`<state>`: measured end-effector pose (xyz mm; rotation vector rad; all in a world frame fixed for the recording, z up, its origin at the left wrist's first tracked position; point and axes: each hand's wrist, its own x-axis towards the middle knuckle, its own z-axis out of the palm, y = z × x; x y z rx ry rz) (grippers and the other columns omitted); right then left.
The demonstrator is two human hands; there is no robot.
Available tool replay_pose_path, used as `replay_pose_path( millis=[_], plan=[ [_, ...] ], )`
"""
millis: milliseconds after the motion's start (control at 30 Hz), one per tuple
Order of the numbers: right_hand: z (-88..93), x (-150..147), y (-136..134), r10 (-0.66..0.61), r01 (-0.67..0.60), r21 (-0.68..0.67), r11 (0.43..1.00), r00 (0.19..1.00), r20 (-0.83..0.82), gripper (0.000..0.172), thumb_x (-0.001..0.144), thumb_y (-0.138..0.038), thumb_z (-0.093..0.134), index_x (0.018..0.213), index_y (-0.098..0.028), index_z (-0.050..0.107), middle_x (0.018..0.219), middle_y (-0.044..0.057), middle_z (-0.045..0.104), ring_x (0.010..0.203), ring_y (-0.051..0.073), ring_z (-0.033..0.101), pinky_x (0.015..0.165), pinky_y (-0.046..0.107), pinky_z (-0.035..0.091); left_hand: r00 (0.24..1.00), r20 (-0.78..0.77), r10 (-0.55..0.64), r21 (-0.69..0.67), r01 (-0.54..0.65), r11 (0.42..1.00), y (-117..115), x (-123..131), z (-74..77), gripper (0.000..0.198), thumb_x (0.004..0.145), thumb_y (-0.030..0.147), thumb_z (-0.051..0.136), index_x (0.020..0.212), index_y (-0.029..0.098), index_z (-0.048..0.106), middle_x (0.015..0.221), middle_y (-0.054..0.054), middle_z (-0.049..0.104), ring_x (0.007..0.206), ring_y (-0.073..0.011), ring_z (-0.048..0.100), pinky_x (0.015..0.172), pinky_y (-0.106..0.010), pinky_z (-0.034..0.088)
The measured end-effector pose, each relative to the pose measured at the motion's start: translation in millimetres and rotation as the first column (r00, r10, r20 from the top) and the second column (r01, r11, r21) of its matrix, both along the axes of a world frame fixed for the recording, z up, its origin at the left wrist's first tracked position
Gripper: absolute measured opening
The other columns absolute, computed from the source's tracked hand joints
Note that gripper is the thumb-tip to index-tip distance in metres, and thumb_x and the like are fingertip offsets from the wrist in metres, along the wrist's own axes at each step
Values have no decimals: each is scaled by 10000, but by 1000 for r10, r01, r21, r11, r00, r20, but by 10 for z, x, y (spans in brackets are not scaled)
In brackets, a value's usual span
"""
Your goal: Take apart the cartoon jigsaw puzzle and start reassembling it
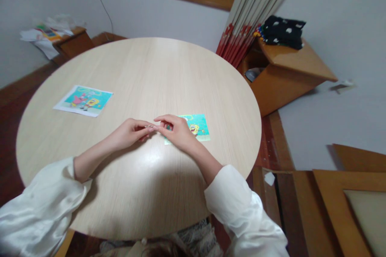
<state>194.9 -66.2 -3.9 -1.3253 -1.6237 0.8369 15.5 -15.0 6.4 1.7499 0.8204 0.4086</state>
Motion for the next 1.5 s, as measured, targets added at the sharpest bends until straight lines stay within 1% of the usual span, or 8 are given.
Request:
replay_pose_path(
  millis=[133, 300, 433, 767, 1000, 1200, 1367, 1500],
  plan=[
    [2, -40, -17, 55, -56, 29, 998, 997, 47, 105, 795, -287, 665, 845, -201, 697, 770, 11, 678, 717, 127, 587, 682, 276, 441, 1000, 19, -12, -5, 12, 1000, -27, 56, -64, 256, 813, 316, 547, 689, 120, 655, 502, 37, 488, 476, -78, 437, 483, -203, 352],
    [11, -17, -15, 34, -40, 75, 996, 997, 76, 81, 803, -203, 644, 744, -223, 696, 758, 4, 691, 707, 124, 607, 691, 278, 452, 990, 136, 27, -221, 3, 975, 0, 26, -56, 264, 781, 302, 619, 941, 108, 700, 648, -26, 659, 641, -138, 624, 694, -295, 505],
    [-5, 5, -11, 34, -39, 79, 996, 997, 66, 109, 802, -174, 633, 752, -236, 708, 777, 7, 699, 738, 131, 625, 724, 290, 469, 973, 215, 87, -356, -5, 934, 16, -4, -66, 353, 734, 319, 697, 1020, 112, 699, 824, -84, 730, 793, -181, 685, 835, -370, 527],
    [-25, 14, 1, 22, -24, 83, 996, 1000, 23, 138, 814, -161, 595, 784, -221, 715, 829, 29, 717, 794, 140, 649, 765, 296, 485, 959, 232, 160, -398, -56, 916, 26, -5, -99, 417, 676, 274, 760, 1050, 108, 680, 887, -89, 745, 839, -201, 703, 892, -407, 532],
    [-47, -9, 33, -28, 19, -87, 996, 994, -110, 102, 770, -247, 634, 808, -186, 707, 797, 31, 714, 721, 131, 626, 676, 272, 480, 968, 212, 132, -333, -55, 941, 6, 44, -82, 470, 687, 336, 751, 1073, 93, 640, 739, -68, 725, 707, -189, 701, 783, -376, 565],
    [-105, 92, 109, -147, 135, -98, 986, 981, -126, 122, 731, -276, 634, 755, -177, 702, 716, 30, 696, 633, 129, 600, 596, 264, 463, 919, 256, 300, -249, -238, 939, 47, 66, -141, 492, 672, 357, 739, 1064, 96, 600, 744, -54, 699, 631, -156, 661, 685, -335, 552],
    [-165, 165, 134, -208, 206, -85, 975, 978, -9, 99, 719, -255, 634, 720, -184, 702, 709, 33, 702, 647, 142, 611, 624, 277, 467, 938, 149, 313, 27, -321, 947, 99, 46, -160, 256, 763, 323, 616, 901, 111, 657, 740, -57, 679, 632, -149, 621, 652, -306, 511],
    [-153, 138, 122, -224, 235, -95, 967, 969, 107, 84, 735, -217, 636, 719, -174, 706, 615, 8, 659, 557, 118, 559, 563, 254, 415, 976, 65, 207, 327, -217, 920, 41, 51, -148, 212, 821, 228, 508, 878, 131, 687, 846, -81, 689, 791, -177, 627, 753, -332, 498]
  ],
)
